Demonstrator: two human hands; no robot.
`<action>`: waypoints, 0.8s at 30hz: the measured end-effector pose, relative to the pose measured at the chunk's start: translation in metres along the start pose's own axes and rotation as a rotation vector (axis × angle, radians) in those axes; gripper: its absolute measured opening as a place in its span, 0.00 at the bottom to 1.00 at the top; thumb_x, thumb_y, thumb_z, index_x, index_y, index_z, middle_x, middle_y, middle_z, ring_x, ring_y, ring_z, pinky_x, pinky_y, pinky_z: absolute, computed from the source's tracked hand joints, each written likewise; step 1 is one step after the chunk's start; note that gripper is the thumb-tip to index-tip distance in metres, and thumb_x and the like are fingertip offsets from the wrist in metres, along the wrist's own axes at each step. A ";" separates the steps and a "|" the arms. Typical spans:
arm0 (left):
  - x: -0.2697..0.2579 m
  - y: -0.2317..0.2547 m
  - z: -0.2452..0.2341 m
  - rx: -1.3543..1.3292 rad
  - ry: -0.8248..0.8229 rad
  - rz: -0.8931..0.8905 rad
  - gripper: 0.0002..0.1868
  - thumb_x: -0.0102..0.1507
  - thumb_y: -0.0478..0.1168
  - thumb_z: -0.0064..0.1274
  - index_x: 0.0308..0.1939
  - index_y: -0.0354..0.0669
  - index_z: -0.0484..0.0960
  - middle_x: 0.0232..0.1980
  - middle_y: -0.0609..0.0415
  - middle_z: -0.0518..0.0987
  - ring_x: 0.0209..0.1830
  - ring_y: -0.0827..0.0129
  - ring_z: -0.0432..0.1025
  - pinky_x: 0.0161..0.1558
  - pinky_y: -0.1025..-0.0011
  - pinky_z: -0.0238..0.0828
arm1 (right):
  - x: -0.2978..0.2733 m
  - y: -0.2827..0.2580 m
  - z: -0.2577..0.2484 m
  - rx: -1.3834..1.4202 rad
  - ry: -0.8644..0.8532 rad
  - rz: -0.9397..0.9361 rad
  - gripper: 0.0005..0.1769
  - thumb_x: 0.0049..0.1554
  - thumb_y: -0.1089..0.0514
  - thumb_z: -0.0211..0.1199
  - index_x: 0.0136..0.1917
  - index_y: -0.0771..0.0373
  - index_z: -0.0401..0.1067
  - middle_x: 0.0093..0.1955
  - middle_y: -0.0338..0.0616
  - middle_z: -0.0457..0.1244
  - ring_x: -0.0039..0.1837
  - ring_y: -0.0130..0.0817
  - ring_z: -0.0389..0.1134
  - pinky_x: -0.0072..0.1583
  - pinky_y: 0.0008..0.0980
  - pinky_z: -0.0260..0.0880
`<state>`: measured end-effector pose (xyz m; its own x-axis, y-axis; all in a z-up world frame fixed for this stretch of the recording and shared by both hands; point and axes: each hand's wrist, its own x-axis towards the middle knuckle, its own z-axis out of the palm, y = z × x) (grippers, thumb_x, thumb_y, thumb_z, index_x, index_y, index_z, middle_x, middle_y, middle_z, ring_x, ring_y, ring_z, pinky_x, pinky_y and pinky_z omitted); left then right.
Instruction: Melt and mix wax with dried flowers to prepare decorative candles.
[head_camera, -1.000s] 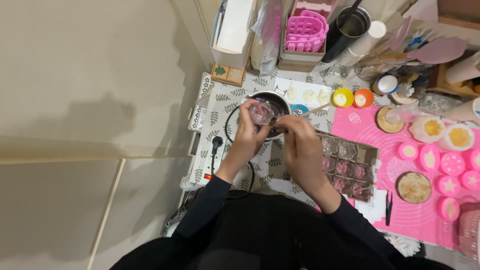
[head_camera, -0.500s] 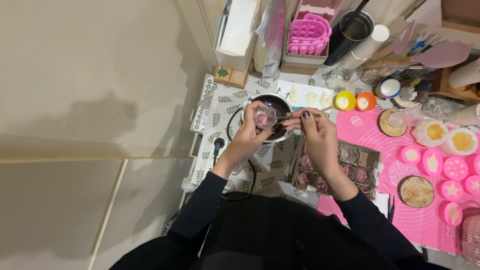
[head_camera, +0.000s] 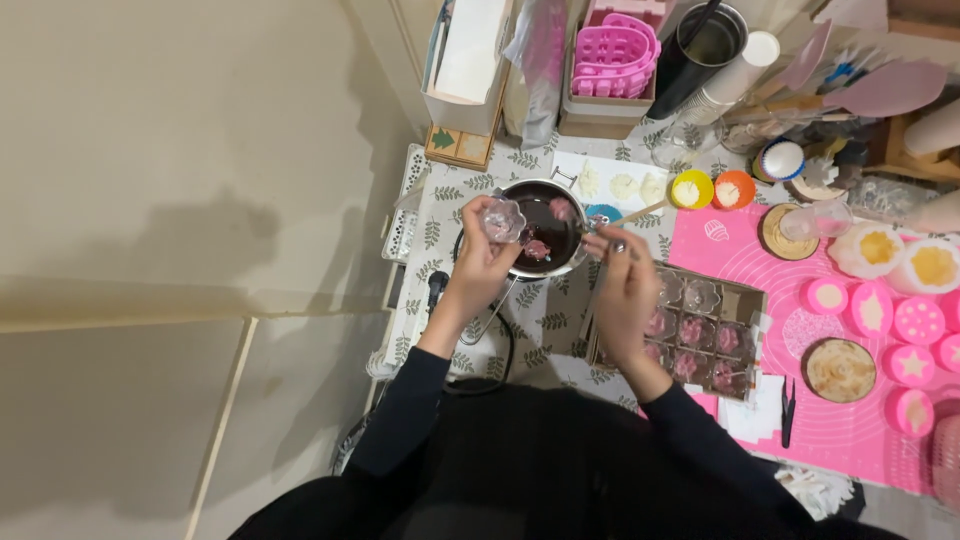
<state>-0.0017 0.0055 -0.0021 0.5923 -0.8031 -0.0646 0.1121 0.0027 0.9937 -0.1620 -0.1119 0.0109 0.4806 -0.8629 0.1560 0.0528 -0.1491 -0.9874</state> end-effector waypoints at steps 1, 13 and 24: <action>0.009 -0.002 0.002 0.003 -0.003 0.001 0.31 0.67 0.28 0.45 0.70 0.42 0.48 0.58 0.44 0.72 0.53 0.67 0.72 0.55 0.70 0.72 | 0.001 0.003 0.001 0.002 0.003 -0.001 0.15 0.68 0.65 0.42 0.59 0.74 0.68 0.57 0.56 0.66 0.58 0.40 0.73 0.60 0.35 0.76; 0.021 0.000 -0.016 -0.158 0.134 0.072 0.36 0.66 0.29 0.51 0.73 0.44 0.49 0.64 0.47 0.71 0.64 0.64 0.70 0.64 0.67 0.70 | -0.017 0.006 -0.011 -0.574 -0.362 -0.518 0.20 0.61 0.72 0.53 0.66 0.68 0.70 0.63 0.55 0.64 0.62 0.49 0.69 0.61 0.38 0.72; -0.030 0.004 -0.034 -0.161 0.215 0.093 0.35 0.65 0.28 0.56 0.70 0.42 0.54 0.60 0.51 0.72 0.58 0.70 0.70 0.59 0.72 0.70 | -0.037 0.015 -0.022 -0.635 -0.283 -0.327 0.22 0.62 0.72 0.55 0.69 0.65 0.72 0.54 0.53 0.66 0.52 0.40 0.70 0.53 0.33 0.72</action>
<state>0.0076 0.0500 0.0004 0.7599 -0.6500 -0.0088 0.1643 0.1789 0.9700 -0.1978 -0.0927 -0.0086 0.7376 -0.5832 0.3403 -0.2411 -0.6982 -0.6740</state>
